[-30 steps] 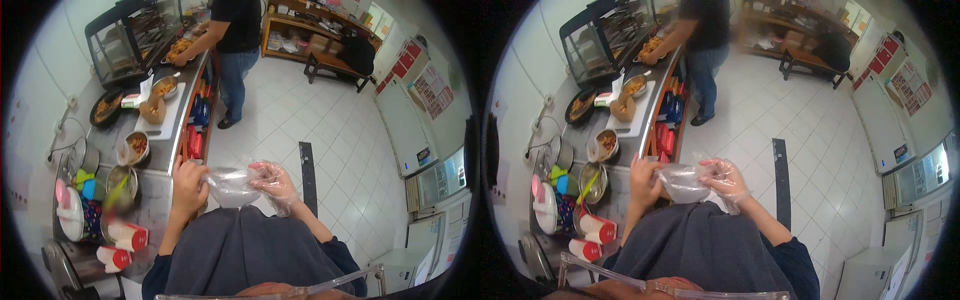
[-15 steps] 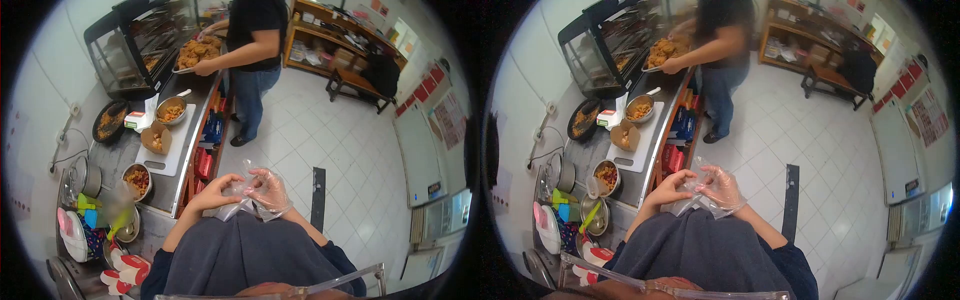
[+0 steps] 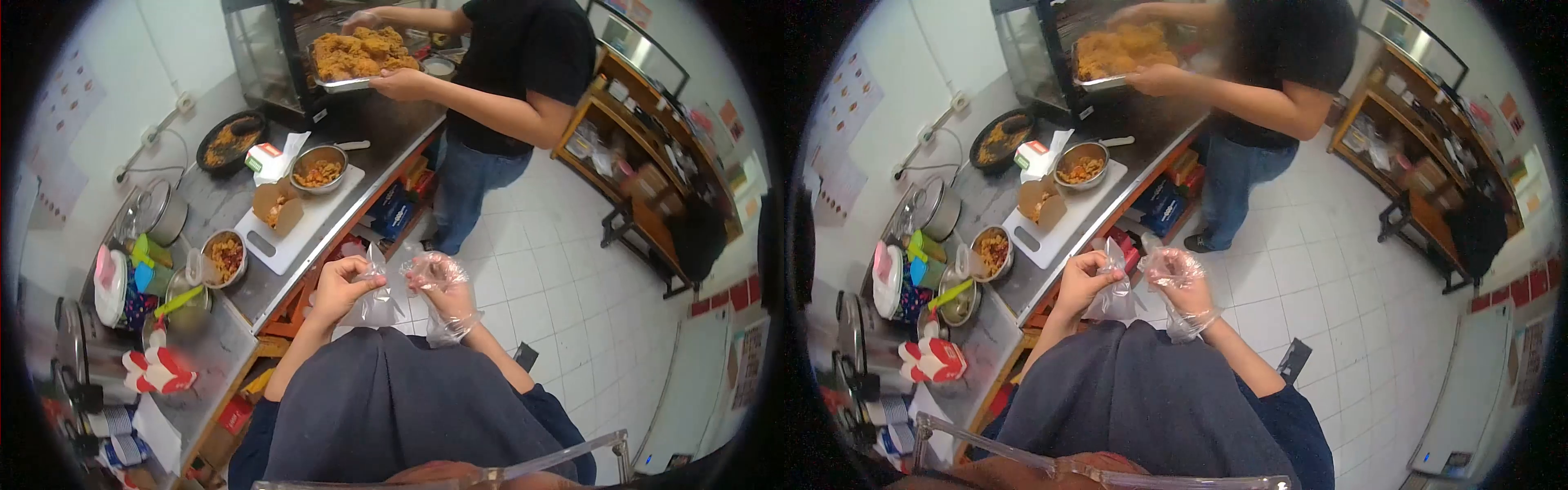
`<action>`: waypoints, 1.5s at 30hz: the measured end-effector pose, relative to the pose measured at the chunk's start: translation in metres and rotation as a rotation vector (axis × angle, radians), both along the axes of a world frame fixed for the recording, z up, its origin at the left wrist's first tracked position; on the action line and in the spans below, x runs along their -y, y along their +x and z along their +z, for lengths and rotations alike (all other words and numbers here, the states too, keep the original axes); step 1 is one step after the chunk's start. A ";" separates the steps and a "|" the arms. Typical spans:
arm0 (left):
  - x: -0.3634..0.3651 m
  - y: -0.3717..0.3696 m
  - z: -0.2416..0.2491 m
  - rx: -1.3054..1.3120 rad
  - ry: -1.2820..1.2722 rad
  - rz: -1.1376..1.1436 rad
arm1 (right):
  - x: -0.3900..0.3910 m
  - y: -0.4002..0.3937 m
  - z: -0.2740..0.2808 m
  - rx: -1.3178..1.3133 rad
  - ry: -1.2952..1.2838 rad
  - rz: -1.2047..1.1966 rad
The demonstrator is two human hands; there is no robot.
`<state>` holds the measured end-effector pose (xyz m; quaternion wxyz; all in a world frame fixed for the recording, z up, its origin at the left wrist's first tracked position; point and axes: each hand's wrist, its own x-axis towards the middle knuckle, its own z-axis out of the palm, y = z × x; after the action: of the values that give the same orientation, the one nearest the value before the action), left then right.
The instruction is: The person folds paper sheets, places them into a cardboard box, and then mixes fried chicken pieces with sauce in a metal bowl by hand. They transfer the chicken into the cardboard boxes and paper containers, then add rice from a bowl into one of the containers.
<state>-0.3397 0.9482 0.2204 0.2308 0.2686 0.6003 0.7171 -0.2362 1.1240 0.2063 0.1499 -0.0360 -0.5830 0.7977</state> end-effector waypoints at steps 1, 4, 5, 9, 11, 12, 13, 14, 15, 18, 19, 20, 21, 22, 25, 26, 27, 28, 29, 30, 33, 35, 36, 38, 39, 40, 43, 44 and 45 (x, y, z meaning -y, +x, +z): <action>-0.003 0.001 0.000 -0.031 -0.061 0.034 | -0.007 -0.005 -0.005 -0.005 0.038 0.065; -0.014 0.004 -0.002 -0.176 -0.127 0.133 | -0.025 -0.023 -0.014 -0.003 0.132 0.257; -0.015 0.006 -0.004 -0.166 -0.137 0.157 | -0.029 -0.028 -0.013 0.056 0.145 0.316; -0.015 0.010 -0.004 -0.036 -0.091 0.258 | -0.027 -0.043 -0.017 0.082 0.030 0.364; -0.016 0.009 -0.005 -0.074 -0.125 0.305 | -0.024 -0.047 -0.017 -0.014 0.019 0.362; -0.015 0.008 -0.005 -0.109 -0.161 0.328 | -0.026 -0.051 -0.015 -0.014 0.017 0.378; -0.014 0.007 -0.006 -0.106 -0.167 0.341 | -0.027 -0.055 -0.008 -0.028 0.091 0.417; -0.011 0.004 -0.005 -0.177 -0.222 0.325 | -0.027 -0.060 -0.005 -0.044 0.165 0.452; -0.009 0.001 -0.005 -0.248 -0.276 0.306 | -0.027 -0.065 -0.006 -0.045 0.159 0.459; -0.007 -0.009 -0.005 -0.330 -0.232 0.313 | -0.024 -0.081 -0.010 0.375 -0.398 0.599; -0.006 -0.011 0.004 -0.312 -0.262 0.314 | -0.019 -0.086 -0.012 0.322 -0.360 0.565; -0.003 -0.016 0.003 -0.317 -0.262 0.308 | -0.015 -0.091 -0.012 0.269 -0.322 0.527; 0.001 -0.023 -0.001 -0.340 -0.309 0.317 | -0.012 -0.095 -0.010 0.263 -0.205 0.517; 0.004 -0.030 -0.006 -0.364 -0.354 0.325 | -0.009 -0.100 -0.007 0.259 -0.204 0.507; 0.005 -0.045 -0.009 -0.311 -0.279 0.423 | 0.008 -0.118 0.002 0.138 0.037 0.379; 0.007 -0.053 -0.005 -0.277 -0.275 0.456 | 0.011 -0.125 0.002 0.131 0.044 0.365; 0.008 -0.066 -0.011 -0.513 -0.334 0.547 | 0.014 -0.135 0.000 0.155 0.068 0.377; 0.010 -0.073 -0.006 -0.520 -0.319 0.541 | 0.017 -0.144 0.000 0.179 0.094 0.392; 0.012 -0.077 0.001 -0.806 -0.449 0.738 | 0.021 -0.149 0.001 0.219 0.005 0.365; 0.015 -0.082 0.005 -1.088 -0.580 0.939 | 0.025 -0.156 -0.001 0.214 0.017 0.358; 0.026 -0.106 0.000 -0.874 -0.481 0.653 | 0.040 -0.179 -0.004 0.169 0.013 0.286; 0.027 -0.113 -0.004 -0.464 -0.251 0.469 | 0.051 -0.191 0.002 0.276 -0.026 0.230; 0.031 -0.119 -0.003 -0.459 -0.249 0.474 | 0.056 -0.199 0.002 0.281 -0.022 0.234; 0.039 -0.131 0.000 -0.485 -0.242 0.406 | 0.064 -0.213 0.001 0.233 -0.055 0.171; 0.045 -0.137 -0.005 -0.479 -0.243 0.411 | 0.066 -0.220 -0.002 0.239 -0.053 0.176; 0.051 -0.143 -0.011 -0.321 -0.172 0.374 | 0.065 -0.226 -0.008 0.249 -0.141 0.241; 0.059 -0.152 -0.019 0.023 0.002 0.380 | 0.070 -0.240 -0.007 0.330 -0.334 0.289; 0.061 -0.154 -0.020 0.196 0.103 0.412 | 0.071 -0.244 -0.006 0.344 -0.332 0.301; 0.061 -0.158 -0.026 0.178 0.174 0.434 | 0.070 -0.248 -0.005 0.320 -0.316 0.306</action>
<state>-0.4977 0.8875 0.1945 0.0993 0.0878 0.5572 0.8197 -0.4847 1.0540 0.2009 -0.0738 -0.0960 -0.4662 0.8764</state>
